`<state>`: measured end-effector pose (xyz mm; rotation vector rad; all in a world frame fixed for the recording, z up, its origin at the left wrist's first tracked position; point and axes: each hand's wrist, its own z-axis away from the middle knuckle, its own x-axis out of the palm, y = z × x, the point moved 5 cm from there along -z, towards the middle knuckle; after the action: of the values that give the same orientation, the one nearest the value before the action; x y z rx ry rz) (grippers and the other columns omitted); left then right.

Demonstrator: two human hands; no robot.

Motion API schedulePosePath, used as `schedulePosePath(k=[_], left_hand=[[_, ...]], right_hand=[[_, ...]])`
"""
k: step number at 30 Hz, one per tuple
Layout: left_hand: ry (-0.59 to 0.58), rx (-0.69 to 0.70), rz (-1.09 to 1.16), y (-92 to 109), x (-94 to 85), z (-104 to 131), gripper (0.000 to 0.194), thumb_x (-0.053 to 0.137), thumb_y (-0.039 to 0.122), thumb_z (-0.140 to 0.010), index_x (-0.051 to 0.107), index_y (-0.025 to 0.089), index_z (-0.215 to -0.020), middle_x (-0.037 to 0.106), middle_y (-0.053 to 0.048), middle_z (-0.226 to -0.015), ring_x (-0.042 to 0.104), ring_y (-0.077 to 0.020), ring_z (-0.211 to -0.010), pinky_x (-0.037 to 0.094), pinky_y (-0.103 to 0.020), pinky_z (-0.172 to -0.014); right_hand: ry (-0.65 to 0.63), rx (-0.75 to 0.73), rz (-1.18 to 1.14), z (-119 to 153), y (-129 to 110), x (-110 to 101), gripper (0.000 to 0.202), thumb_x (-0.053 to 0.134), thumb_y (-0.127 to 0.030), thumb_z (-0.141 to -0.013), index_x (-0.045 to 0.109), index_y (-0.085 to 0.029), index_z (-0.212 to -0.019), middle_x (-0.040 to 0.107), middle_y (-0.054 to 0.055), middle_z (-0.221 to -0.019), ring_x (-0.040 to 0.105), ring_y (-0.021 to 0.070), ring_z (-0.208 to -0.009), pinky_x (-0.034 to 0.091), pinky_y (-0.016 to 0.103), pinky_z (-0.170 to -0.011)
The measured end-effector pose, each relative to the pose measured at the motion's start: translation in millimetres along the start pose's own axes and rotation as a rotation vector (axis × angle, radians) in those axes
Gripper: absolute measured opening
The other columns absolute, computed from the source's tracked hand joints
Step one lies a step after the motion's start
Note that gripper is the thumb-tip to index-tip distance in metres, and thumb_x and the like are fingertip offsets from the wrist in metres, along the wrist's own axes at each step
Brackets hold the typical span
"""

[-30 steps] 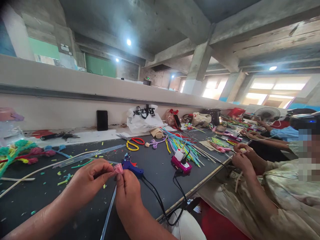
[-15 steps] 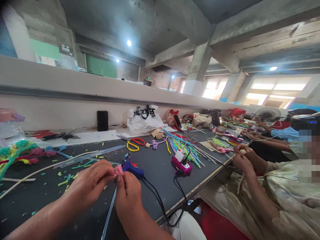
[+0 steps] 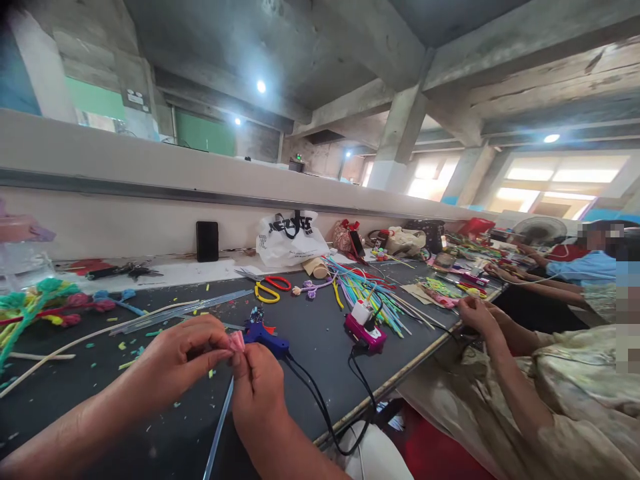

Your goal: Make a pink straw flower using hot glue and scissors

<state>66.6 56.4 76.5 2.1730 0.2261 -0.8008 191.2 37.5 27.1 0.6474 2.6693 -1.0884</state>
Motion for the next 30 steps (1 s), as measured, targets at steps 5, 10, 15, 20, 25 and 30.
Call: schedulePosePath(k=[5,10,15,20,25,30], left_hand=[[0.021,-0.097,0.097,-6,0.7,-1,0.011,0.059,0.02,-0.078,0.062,0.02,-0.068,0.061,0.002,-0.072,0.058,-0.012,-0.069,0.043,-0.023,-0.064],[0.029,-0.08,0.07,-2,2.3,0,0.017,0.055,0.019,-0.08,0.06,0.019,-0.064,0.06,0.002,-0.067,0.056,-0.0119,-0.065,0.042,-0.023,-0.061],[0.033,-0.052,0.028,3,2.1,0,0.018,0.053,0.018,-0.08,0.06,0.019,-0.063,0.06,0.002,-0.066,0.056,-0.0124,-0.065,0.043,-0.023,-0.061],[0.011,-0.073,0.007,-1,-3.5,-2,0.011,0.057,0.022,-0.079,0.064,0.021,-0.07,0.064,0.002,-0.072,0.059,-0.0127,-0.069,0.043,-0.022,-0.063],[0.016,-0.109,-0.004,0,-7.5,-1,0.012,0.059,0.027,-0.079,0.065,0.021,-0.07,0.062,0.003,-0.069,0.057,-0.0122,-0.063,0.042,-0.022,-0.059],[0.026,-0.138,0.025,1,-3.5,0,0.015,0.057,0.026,-0.079,0.064,0.02,-0.068,0.062,0.002,-0.069,0.058,-0.0129,-0.065,0.043,-0.022,-0.058]], right_hand=[[-0.002,-0.062,0.036,-1,-2,-1,0.022,0.043,-0.023,-0.09,0.058,-0.016,-0.075,0.056,0.001,-0.065,0.05,0.0122,-0.06,0.038,0.022,-0.057],[-0.02,-0.071,0.037,0,-4,-2,0.023,0.042,-0.024,-0.09,0.058,-0.017,-0.074,0.057,0.001,-0.065,0.05,0.0127,-0.06,0.038,0.022,-0.057],[-0.028,-0.049,0.04,-1,-5,-3,0.025,0.043,-0.025,-0.09,0.056,-0.018,-0.07,0.054,0.0,-0.062,0.049,0.0126,-0.058,0.037,0.023,-0.055],[-0.024,-0.01,0.044,-1,-2,-4,0.025,0.043,-0.025,-0.09,0.055,-0.018,-0.069,0.052,-0.001,-0.062,0.047,0.0118,-0.058,0.035,0.022,-0.055],[-0.042,-0.034,0.053,0,-2,-4,0.023,0.043,-0.024,-0.09,0.056,-0.018,-0.073,0.053,0.0,-0.064,0.048,0.0121,-0.06,0.036,0.023,-0.056],[-0.048,-0.079,0.086,1,-5,-4,0.022,0.042,-0.024,-0.091,0.056,-0.018,-0.074,0.054,0.0,-0.064,0.048,0.0128,-0.059,0.037,0.023,-0.056]])
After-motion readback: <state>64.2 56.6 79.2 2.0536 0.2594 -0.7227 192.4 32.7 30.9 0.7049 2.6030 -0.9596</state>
